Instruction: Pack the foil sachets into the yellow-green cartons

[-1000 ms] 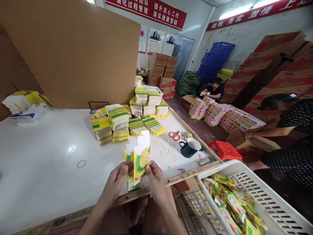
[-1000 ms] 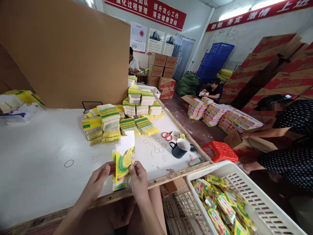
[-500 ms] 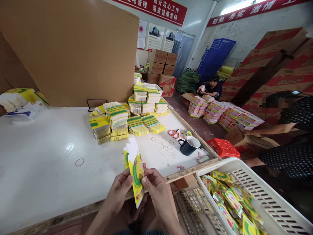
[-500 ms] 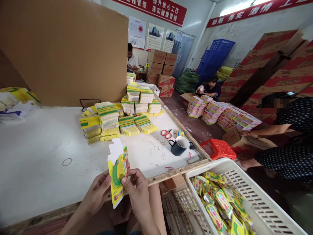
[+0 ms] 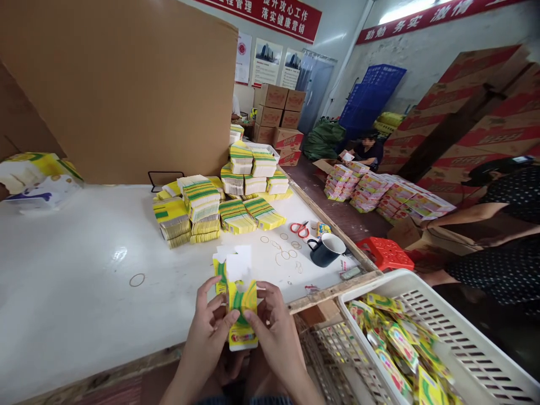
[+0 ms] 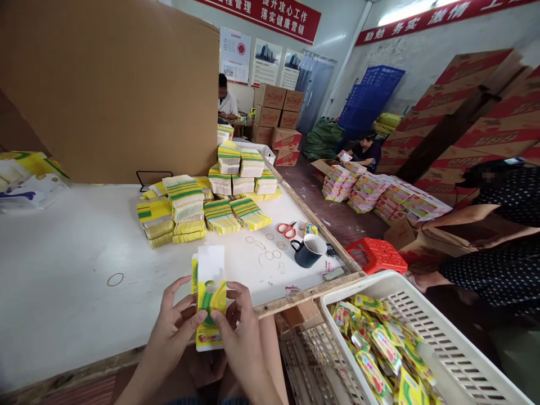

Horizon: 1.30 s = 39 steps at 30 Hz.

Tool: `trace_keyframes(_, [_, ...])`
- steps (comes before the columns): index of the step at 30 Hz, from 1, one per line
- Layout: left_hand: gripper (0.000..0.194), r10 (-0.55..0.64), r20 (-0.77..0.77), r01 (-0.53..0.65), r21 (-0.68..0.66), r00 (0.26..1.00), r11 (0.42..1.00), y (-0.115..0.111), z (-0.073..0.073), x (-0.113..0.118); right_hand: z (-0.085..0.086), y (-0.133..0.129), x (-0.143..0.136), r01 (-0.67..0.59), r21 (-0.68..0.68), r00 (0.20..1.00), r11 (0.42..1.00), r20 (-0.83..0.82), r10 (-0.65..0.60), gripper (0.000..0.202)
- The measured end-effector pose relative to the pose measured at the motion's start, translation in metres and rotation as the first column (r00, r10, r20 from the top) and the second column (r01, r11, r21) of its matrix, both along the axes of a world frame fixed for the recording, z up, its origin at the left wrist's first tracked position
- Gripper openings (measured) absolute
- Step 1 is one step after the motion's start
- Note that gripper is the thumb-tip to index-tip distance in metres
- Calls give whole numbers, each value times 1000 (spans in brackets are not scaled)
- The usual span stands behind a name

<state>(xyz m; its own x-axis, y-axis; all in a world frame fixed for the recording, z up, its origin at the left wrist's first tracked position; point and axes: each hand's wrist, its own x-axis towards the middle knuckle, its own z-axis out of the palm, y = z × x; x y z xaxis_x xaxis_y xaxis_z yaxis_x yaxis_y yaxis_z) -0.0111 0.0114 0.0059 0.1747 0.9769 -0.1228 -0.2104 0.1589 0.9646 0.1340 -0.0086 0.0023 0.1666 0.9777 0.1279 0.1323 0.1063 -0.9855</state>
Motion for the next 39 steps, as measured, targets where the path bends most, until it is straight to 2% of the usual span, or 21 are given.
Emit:
trace_keyframes(2, [73,-124,0,124,7,992,992,-1,6,-6,7,-1,10,-108,19,993,994,-52,109,45])
trace_keyframes(5, [61,-295,67,297,-20,953,955,-3,14,-12,17,-2,23,-228,7,973,974,-47,228,27])
trace_keyframes(7, [44,-359,165,370,-40,918,928,-5,15,-13,22,-2,28,-280,-4,960,960,18,280,20])
trace_keyframes(9, [30,-386,243,408,-46,890,912,-8,15,-11,25,-2,30,-307,8,949,952,73,306,29])
trace_keyframes(11, [31,-380,274,408,-49,883,912,-11,14,-8,23,-2,29,-285,33,954,958,103,280,33])
trace_keyframes(13, [53,-344,278,372,-53,897,927,-13,13,-6,19,-1,27,-213,47,976,976,64,210,23])
trace_keyframes(14, [67,-329,274,356,-55,904,933,-13,13,-5,16,-1,26,-176,43,984,983,20,175,24])
trace_keyframes(16, [78,-323,243,346,-55,915,937,-12,13,-4,13,0,25,-132,32,990,991,-49,133,40])
trace_keyframes(19, [51,-329,118,333,-14,937,943,-8,12,-4,15,1,31,-163,89,986,983,49,160,28])
trace_keyframes(21, [38,-286,19,286,20,958,958,-6,12,-4,20,1,36,-201,127,975,971,127,185,37])
trace_keyframes(23, [36,-237,-61,239,31,970,970,-6,11,-4,25,0,38,-236,69,966,969,120,227,39])
trace_keyframes(25, [38,-229,-103,232,24,968,972,-7,10,-3,27,-1,38,-271,-71,957,960,87,277,30])
trace_keyframes(27, [39,-259,-105,263,21,960,965,-10,10,-1,26,-1,34,-247,-189,955,950,121,272,28])
trace_keyframes(29, [40,-294,-80,296,17,953,955,-11,9,1,23,0,29,-170,-219,950,961,223,219,25])
trace_keyframes(31, [40,-284,-53,285,19,957,958,-11,9,2,20,1,25,-108,-203,935,973,312,169,25])
trace_keyframes(33, [41,-247,-17,247,3,969,969,-9,10,1,19,0,23,-118,-183,926,976,335,175,28])
trace_keyframes(36, [41,-220,41,222,-36,975,974,-6,12,-1,18,-3,27,-194,-131,933,972,281,224,24])
trace_keyframes(39, [38,-230,80,235,-49,970,971,-7,13,4,16,-5,31,-133,-34,962,991,237,137,18])
